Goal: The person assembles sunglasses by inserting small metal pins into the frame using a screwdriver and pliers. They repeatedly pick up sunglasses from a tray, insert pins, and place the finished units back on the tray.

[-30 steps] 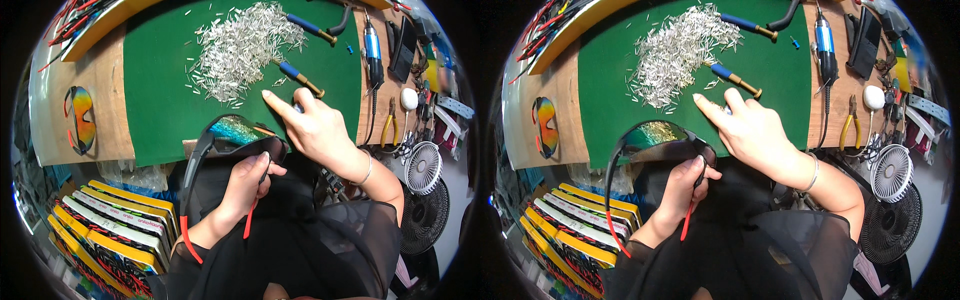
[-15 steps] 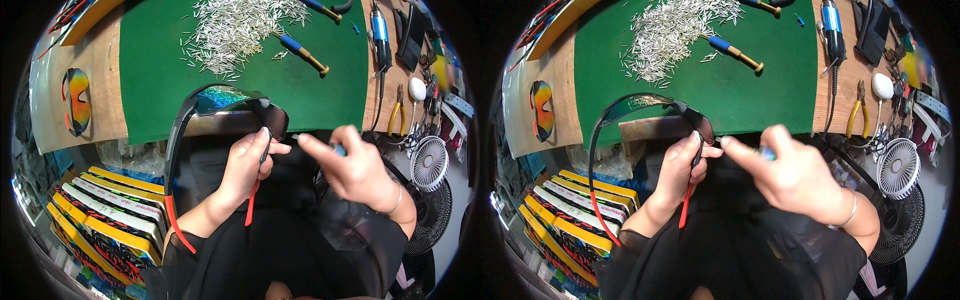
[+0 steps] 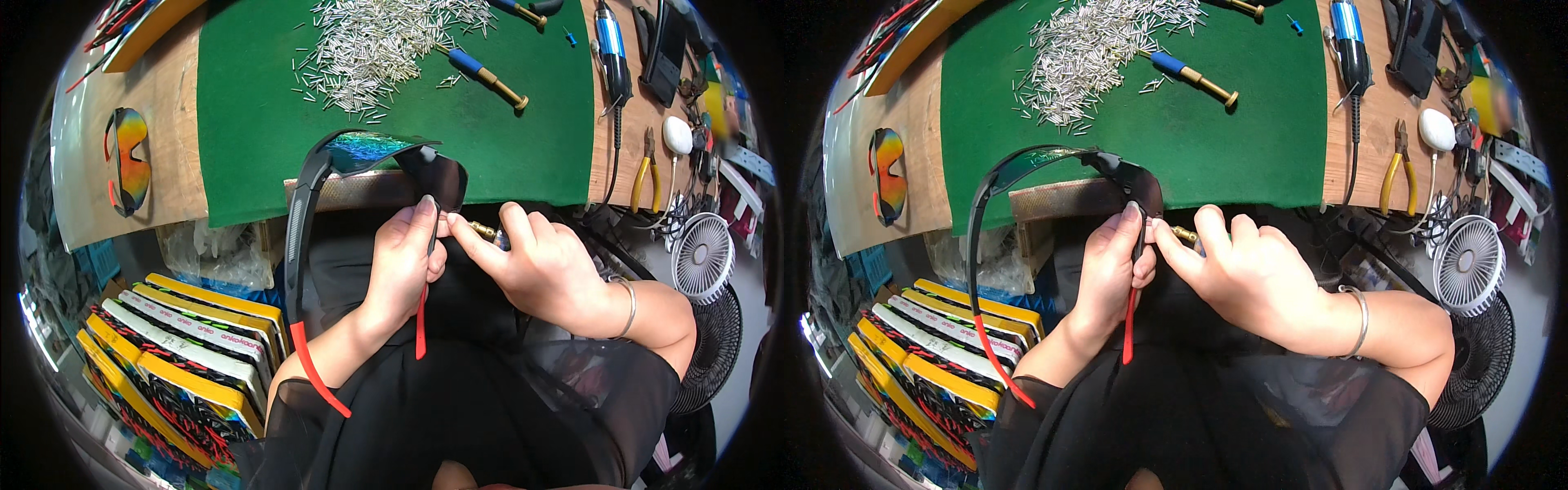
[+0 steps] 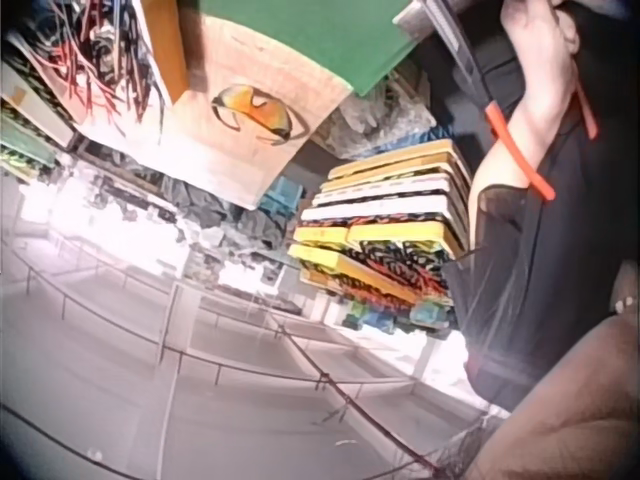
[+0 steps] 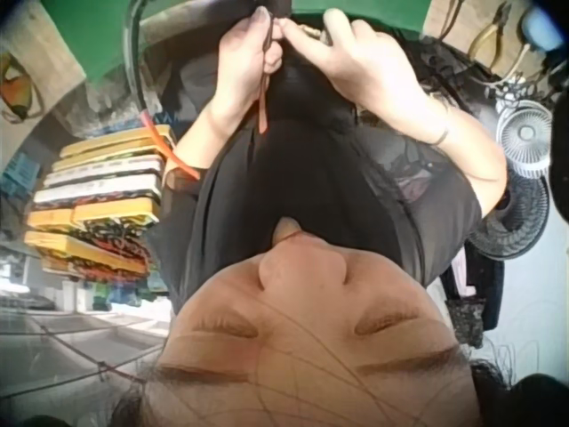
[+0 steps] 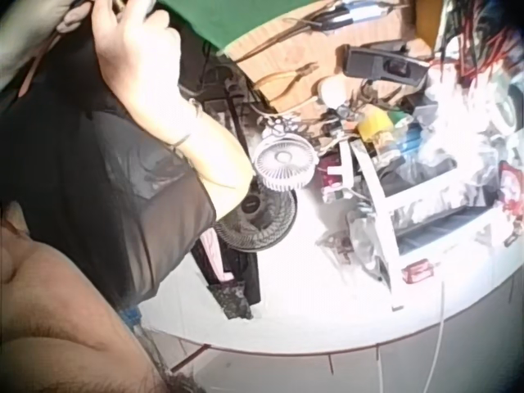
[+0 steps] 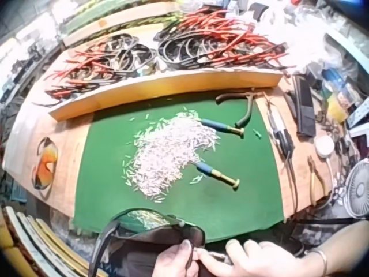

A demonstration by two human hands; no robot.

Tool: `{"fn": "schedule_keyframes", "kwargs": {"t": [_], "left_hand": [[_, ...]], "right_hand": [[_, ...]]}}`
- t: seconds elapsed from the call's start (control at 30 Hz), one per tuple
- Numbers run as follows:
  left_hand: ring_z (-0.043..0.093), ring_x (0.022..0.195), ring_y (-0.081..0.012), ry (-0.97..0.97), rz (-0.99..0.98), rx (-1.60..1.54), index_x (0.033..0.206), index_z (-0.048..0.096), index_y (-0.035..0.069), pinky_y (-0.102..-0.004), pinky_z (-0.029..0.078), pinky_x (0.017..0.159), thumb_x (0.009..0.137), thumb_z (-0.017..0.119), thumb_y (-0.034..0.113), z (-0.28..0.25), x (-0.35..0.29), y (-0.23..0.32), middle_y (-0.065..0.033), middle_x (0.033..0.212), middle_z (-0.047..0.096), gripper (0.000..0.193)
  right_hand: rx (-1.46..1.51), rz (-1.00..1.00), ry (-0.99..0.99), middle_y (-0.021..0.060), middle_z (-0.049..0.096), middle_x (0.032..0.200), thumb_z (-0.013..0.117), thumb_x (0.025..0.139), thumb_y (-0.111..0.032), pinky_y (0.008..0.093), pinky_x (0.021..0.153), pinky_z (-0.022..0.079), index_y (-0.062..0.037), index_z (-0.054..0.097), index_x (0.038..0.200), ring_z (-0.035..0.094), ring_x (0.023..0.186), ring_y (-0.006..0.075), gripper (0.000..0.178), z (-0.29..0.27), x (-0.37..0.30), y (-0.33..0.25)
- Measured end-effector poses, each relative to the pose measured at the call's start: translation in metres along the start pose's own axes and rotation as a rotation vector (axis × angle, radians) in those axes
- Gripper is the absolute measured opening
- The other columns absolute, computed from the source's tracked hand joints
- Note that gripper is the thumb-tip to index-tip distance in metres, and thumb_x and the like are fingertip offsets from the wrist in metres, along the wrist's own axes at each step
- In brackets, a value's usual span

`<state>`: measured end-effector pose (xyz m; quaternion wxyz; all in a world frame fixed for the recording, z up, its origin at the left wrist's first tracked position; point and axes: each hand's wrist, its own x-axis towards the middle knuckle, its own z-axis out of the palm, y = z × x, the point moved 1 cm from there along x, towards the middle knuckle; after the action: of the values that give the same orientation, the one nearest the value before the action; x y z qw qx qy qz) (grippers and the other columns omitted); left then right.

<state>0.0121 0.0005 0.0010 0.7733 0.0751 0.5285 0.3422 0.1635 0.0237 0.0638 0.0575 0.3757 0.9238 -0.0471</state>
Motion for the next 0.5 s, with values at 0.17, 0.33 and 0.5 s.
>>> {"fn": "schedule_keyframes", "kwargs": {"t": [0.17, 0.33, 0.5], "left_hand": [[0.031, 0.038, -0.0064, -0.014, -0.007, -0.005, 0.082, 0.051, 0.003, -0.0191, 0.025, 0.036, 0.096, 0.038, 0.032, -0.001, 0.001, -0.001, 0.0, 0.049, 0.04, 0.036], [0.031, 0.038, -0.0062, -0.019, 0.0, 0.018, 0.081, 0.051, 0.002, -0.0189, 0.025, 0.037, 0.096, 0.039, 0.031, -0.002, 0.001, 0.0, 0.0, 0.049, 0.041, 0.035], [0.038, 0.042, -0.0044, -0.002, 0.005, -0.008, 0.085, 0.055, -0.001, -0.0191, 0.029, 0.037, 0.095, 0.041, 0.03, 0.0, 0.001, 0.003, -0.0043, 0.065, 0.056, 0.035]], "right_hand": [[-0.054, 0.004, -0.023, 0.0033, 0.044, 0.073, 0.054, 0.073, -0.018, 0.0215, 0.038, 0.038, -0.017, 0.058, 0.11, 0.043, 0.05, 0.0112, 0.037, -0.002, 0.002, -0.003], [0.06, -0.006, -0.025, 0.0042, 0.045, 0.071, 0.054, 0.073, -0.016, 0.0231, 0.039, 0.04, -0.0138, 0.055, 0.113, 0.046, 0.049, 0.0129, 0.041, 0.0, 0.004, 0.002], [0.151, -0.033, -0.05, 0.0055, 0.048, 0.068, 0.055, 0.073, -0.014, 0.0244, 0.042, 0.042, -0.0109, 0.052, 0.114, 0.05, 0.05, 0.0149, 0.042, 0.0, 0.004, 0.009]]}}
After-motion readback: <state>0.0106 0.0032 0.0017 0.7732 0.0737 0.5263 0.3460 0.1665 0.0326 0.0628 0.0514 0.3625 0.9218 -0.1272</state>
